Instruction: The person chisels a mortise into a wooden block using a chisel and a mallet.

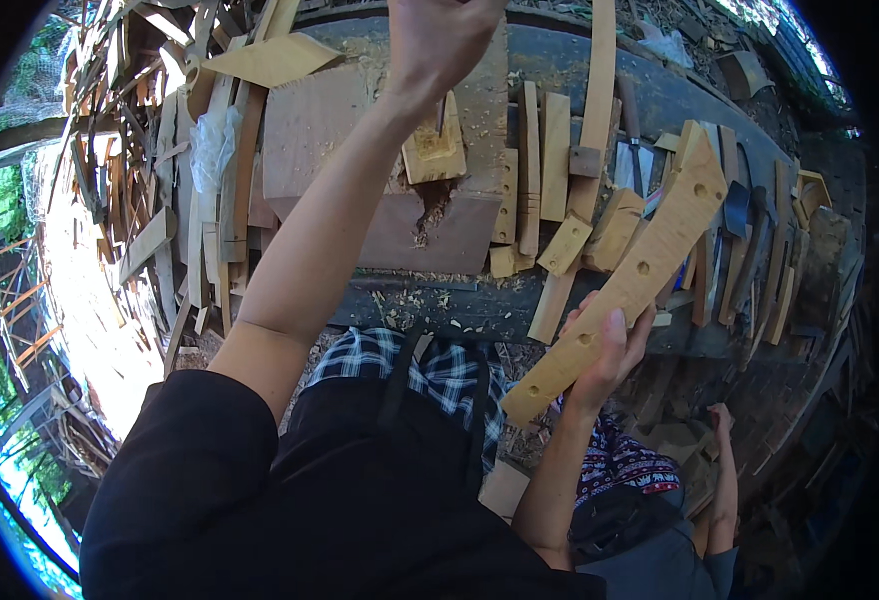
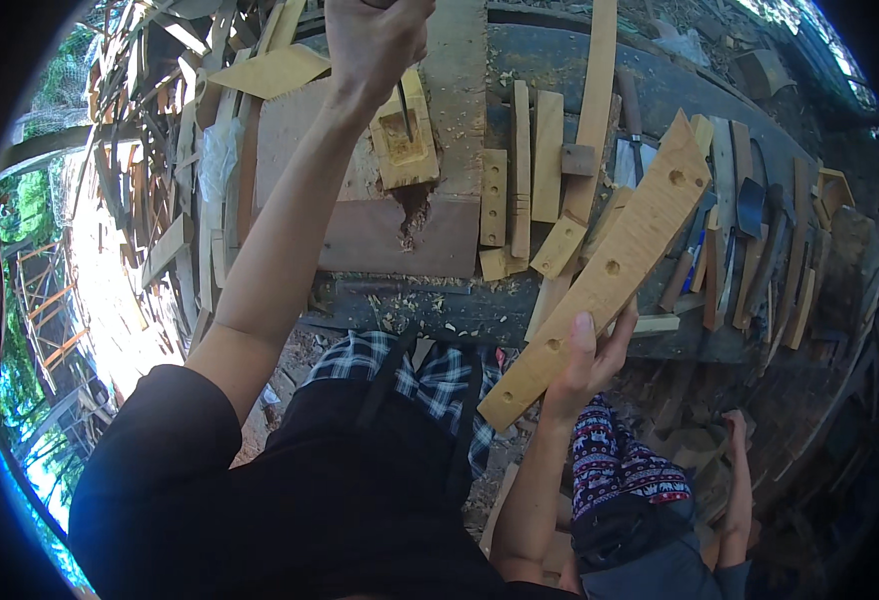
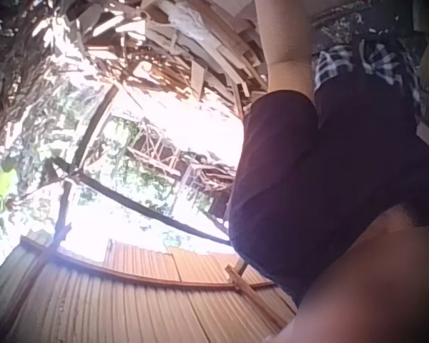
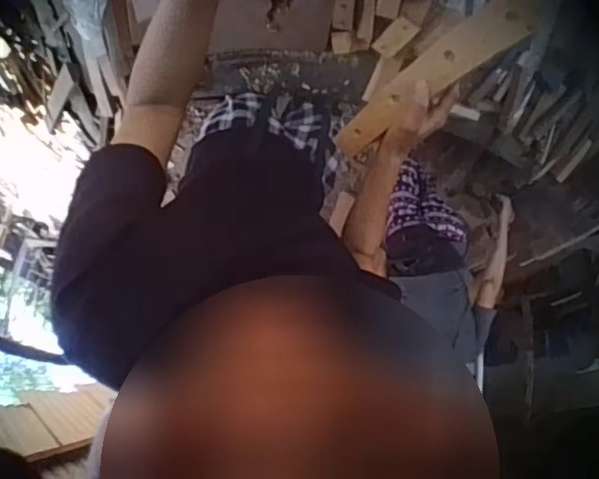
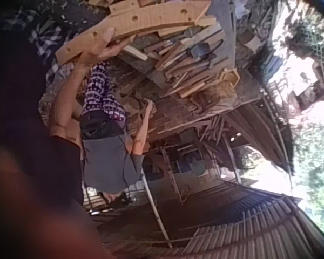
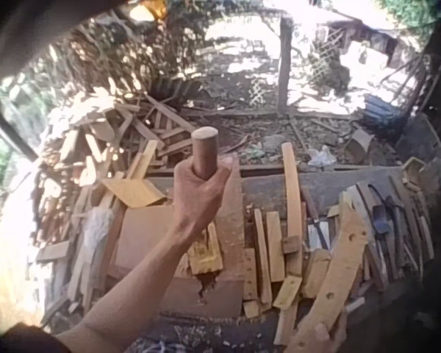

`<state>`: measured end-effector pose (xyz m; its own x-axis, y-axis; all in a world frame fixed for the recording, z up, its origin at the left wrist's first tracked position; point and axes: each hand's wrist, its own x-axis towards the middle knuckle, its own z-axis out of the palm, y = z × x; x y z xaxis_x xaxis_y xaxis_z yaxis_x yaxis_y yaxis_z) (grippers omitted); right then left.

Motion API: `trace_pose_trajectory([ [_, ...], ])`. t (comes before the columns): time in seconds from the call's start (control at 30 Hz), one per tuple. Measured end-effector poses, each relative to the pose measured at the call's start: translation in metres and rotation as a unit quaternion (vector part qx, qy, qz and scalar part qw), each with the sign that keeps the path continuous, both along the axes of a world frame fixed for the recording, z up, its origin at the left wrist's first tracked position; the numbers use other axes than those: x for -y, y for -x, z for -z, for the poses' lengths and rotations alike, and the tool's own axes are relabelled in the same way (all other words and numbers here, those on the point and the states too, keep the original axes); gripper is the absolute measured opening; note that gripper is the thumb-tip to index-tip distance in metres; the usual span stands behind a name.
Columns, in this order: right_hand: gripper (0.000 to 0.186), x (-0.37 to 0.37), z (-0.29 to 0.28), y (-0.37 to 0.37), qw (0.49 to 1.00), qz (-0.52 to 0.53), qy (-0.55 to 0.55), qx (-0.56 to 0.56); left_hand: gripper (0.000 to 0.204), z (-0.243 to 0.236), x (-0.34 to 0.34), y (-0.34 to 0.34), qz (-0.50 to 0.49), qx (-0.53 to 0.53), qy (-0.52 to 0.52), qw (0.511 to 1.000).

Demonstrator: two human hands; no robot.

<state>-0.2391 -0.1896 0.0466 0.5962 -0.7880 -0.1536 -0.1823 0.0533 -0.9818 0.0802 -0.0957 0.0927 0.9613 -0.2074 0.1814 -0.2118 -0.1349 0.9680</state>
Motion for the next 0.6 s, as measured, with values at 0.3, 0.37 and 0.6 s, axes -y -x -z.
trace_pose_trajectory([
  [0.3, 0.046, -0.011, -0.004, -0.004, 1.000, -0.012, 0.004, 0.009, 0.020, 0.021, 0.007, 0.052, 0.125, 0.233, -0.003, 0.964],
  [0.37, 0.047, -0.015, -0.008, -0.005, 1.000, -0.005, -0.014, 0.013, 0.023, 0.028, 0.009, 0.070, 0.201, 0.319, -0.016, 0.926],
  [0.6, 0.047, -0.021, -0.019, -0.003, 0.999, -0.001, -0.019, -0.028, 0.027, 0.045, 0.007, 0.098, 0.307, 0.342, -0.106, 0.882],
])
